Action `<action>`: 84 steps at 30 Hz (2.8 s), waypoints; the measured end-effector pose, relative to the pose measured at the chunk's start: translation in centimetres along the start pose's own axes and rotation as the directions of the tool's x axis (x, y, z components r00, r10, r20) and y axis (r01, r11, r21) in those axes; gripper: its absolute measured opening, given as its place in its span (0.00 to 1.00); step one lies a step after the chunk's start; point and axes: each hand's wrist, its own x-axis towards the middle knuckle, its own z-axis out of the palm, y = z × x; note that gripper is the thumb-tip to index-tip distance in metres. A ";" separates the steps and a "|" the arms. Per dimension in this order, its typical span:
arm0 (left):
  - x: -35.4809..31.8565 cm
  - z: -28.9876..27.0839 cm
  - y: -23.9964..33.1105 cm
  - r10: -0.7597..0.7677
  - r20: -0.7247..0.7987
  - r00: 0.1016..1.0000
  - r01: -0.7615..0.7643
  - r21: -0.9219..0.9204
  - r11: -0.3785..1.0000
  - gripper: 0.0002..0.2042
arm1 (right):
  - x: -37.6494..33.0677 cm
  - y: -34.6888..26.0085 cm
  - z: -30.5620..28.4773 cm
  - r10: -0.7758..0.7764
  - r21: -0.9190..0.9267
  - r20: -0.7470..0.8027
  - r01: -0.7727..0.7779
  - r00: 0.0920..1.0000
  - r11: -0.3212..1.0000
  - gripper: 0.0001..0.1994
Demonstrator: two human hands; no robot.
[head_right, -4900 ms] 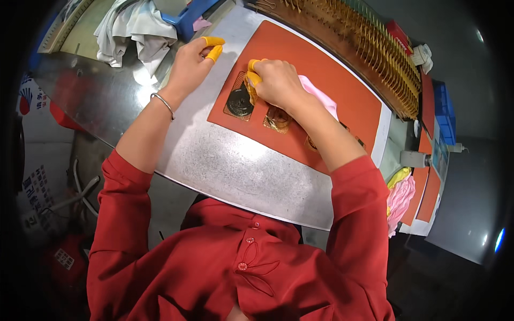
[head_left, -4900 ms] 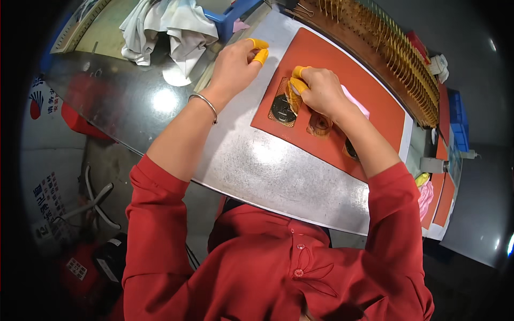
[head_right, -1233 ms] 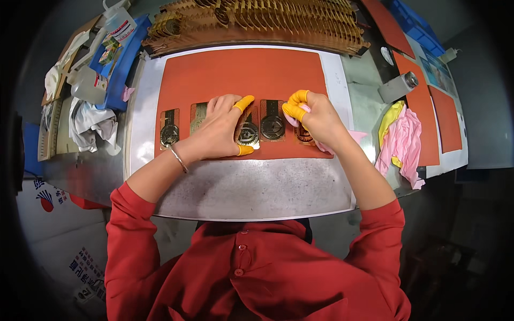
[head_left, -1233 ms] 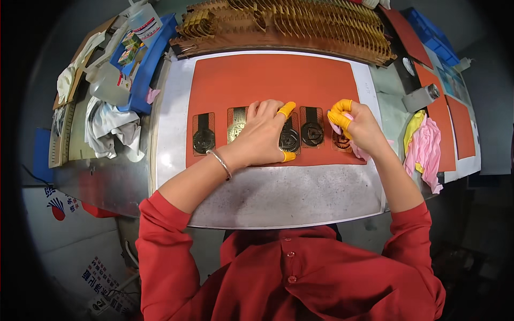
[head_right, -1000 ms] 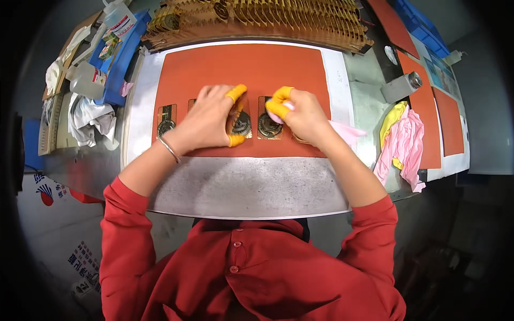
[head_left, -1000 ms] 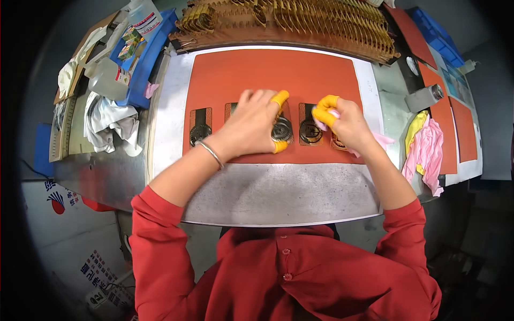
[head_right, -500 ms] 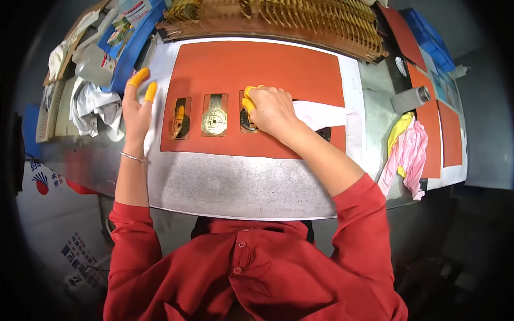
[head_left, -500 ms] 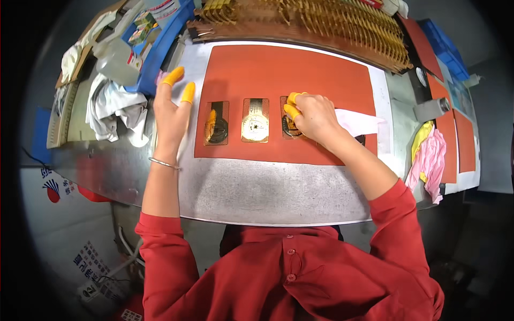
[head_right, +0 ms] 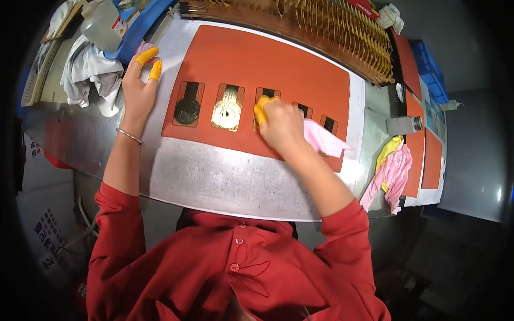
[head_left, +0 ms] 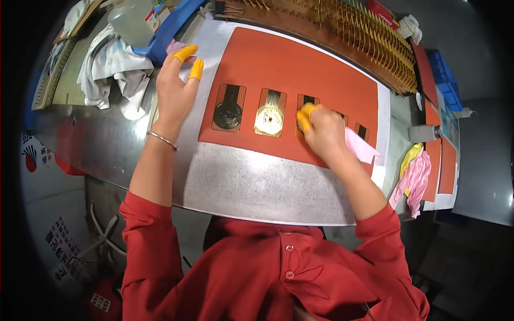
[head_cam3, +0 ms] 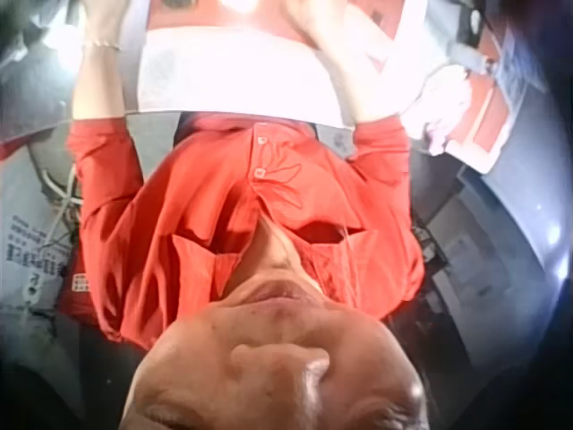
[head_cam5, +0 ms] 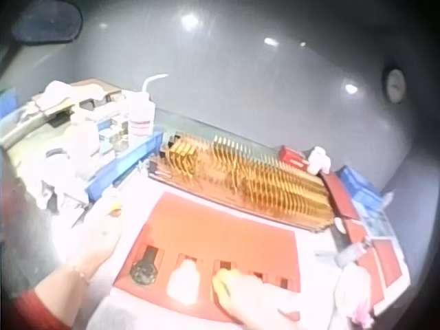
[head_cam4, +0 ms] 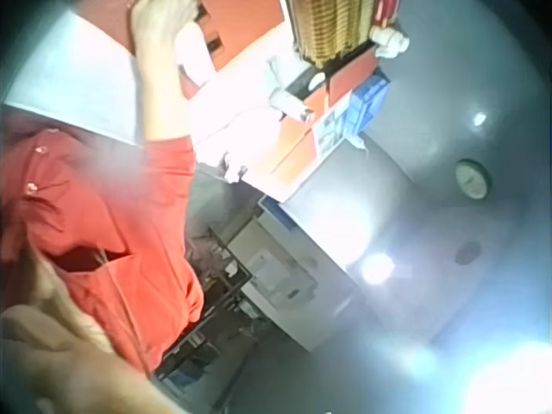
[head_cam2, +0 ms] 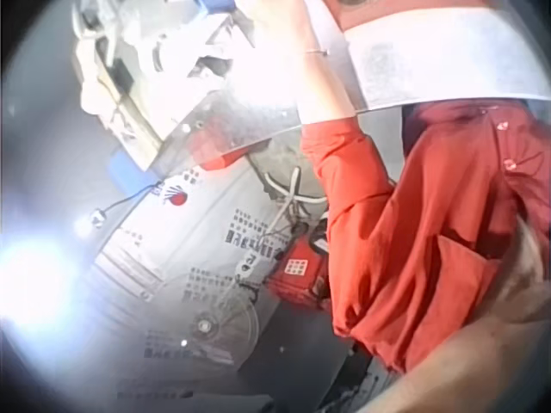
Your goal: The person cleans several gold-colored medals arranged on a red mat using a yellow cloth. They wipe each medal individually, occasionally picking up a bottle to apply liquid to the cloth before continuing to rub the surfaces of the medals.
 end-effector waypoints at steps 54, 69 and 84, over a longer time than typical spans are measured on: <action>0.1 -0.2 -1.5 -0.031 -0.083 0.996 0.027 -0.047 0.999 0.10 | -0.5 1.7 -0.4 -0.251 -0.032 0.079 0.254 0.965 0.967 0.08; 0.3 0.4 -1.4 0.016 -0.089 0.996 -0.017 -0.007 1.000 0.10 | 0.4 2.6 -0.4 -0.219 -0.035 -0.019 0.218 0.976 0.975 0.06; 0.3 -0.1 -1.7 -0.011 -0.101 0.995 0.004 -0.069 0.998 0.10 | -0.3 3.1 -0.2 -0.257 -0.007 0.072 0.258 0.964 0.966 0.03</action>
